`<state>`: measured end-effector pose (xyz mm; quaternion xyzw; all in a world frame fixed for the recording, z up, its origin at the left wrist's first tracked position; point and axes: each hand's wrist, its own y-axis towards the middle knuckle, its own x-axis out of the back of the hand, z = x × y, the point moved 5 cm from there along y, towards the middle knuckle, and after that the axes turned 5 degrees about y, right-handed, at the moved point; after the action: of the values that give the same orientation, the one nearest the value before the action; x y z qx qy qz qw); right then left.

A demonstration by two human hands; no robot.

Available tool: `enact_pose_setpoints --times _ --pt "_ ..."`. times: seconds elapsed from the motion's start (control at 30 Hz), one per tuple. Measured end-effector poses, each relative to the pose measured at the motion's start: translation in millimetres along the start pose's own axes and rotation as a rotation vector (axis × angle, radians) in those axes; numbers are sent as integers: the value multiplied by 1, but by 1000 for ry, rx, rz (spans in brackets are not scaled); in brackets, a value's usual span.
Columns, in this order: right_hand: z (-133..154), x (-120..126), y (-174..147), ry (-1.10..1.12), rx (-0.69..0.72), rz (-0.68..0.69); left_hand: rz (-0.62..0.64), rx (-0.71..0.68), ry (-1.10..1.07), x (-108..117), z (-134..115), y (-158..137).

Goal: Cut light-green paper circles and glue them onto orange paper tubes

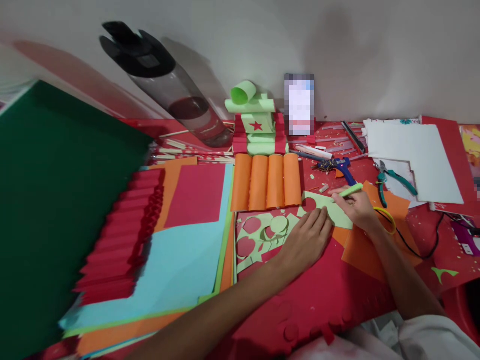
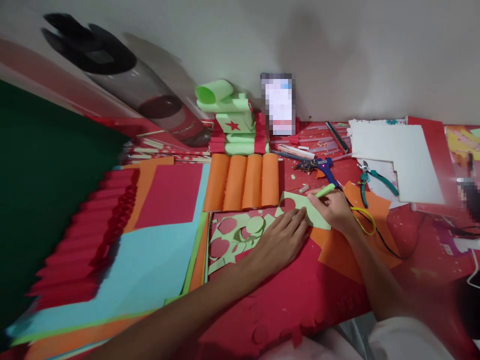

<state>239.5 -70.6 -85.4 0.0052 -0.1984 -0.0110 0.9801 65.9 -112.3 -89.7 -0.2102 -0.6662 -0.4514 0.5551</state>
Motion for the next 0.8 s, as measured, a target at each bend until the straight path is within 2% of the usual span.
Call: enact_pose_setpoints --times 0.13,0.53,0.8 --pt "0 0 -1 -127 81 -29 6 0 -11 -2 1 1" --pt "-2 -3 -3 -63 13 20 24 -10 27 -1 -1 -1" --pt "-3 -2 -3 -93 -3 -11 46 0 16 -5 -2 -3"
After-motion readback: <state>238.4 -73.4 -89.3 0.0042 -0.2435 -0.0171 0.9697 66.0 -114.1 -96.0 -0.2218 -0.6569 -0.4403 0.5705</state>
